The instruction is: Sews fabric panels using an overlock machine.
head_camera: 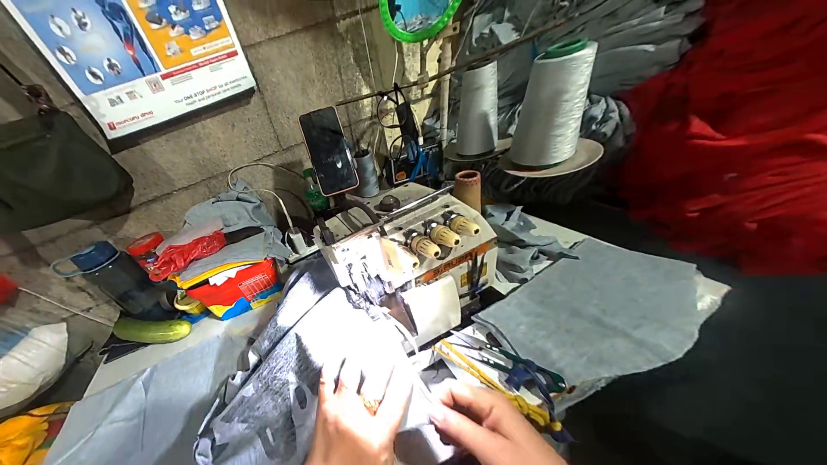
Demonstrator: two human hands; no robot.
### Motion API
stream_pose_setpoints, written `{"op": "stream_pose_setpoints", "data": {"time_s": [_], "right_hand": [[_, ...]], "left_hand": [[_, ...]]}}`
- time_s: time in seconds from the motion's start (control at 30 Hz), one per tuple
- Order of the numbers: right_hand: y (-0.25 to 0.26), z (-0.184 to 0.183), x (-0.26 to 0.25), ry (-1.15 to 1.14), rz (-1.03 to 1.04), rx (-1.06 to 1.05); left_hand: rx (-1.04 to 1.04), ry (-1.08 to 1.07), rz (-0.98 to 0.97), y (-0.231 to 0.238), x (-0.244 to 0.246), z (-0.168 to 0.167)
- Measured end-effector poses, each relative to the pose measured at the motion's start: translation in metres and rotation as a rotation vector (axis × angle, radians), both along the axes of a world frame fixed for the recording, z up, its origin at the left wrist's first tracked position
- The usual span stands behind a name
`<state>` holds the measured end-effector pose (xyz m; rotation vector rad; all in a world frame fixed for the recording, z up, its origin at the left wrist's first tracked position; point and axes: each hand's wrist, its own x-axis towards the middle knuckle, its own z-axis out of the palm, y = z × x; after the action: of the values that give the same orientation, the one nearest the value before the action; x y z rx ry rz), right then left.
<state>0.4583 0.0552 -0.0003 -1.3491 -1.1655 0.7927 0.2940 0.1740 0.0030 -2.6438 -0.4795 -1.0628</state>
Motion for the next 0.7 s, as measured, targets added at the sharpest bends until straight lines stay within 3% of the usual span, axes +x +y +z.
{"op": "stream_pose_setpoints", "data": {"time_s": [0.13,0.3,0.4,0.47,0.53,0.6,0.7], "right_hand": [[0.042,0.002,0.01,0.063,-0.073,0.021],[0.085,0.023,0.01,0.178,-0.183,-0.174],[0.096,0.024,0.008,0.206,-0.22,-0.193],[0.09,0.015,0.006,0.141,-0.261,-0.107],[0.074,0.0,0.007,-0.104,-0.352,0.011],[0.052,-0.017,0.015,-0.571,-0.507,0.057],[0.017,-0.02,0.038,-0.938,-0.534,-0.144]], "left_hand": [[-0.109,-0.054,-0.015,0.028,0.0,0.0],[-0.299,0.034,0.114,0.057,0.0,0.012],[-0.743,0.36,0.3,0.069,0.004,0.045],[-0.861,0.389,0.359,0.087,0.009,0.047],[-0.977,0.217,0.321,0.102,0.009,0.037],[-1.099,-0.142,0.264,0.109,0.008,0.022],[-1.307,-0.565,0.255,0.099,0.004,0.014]]}}
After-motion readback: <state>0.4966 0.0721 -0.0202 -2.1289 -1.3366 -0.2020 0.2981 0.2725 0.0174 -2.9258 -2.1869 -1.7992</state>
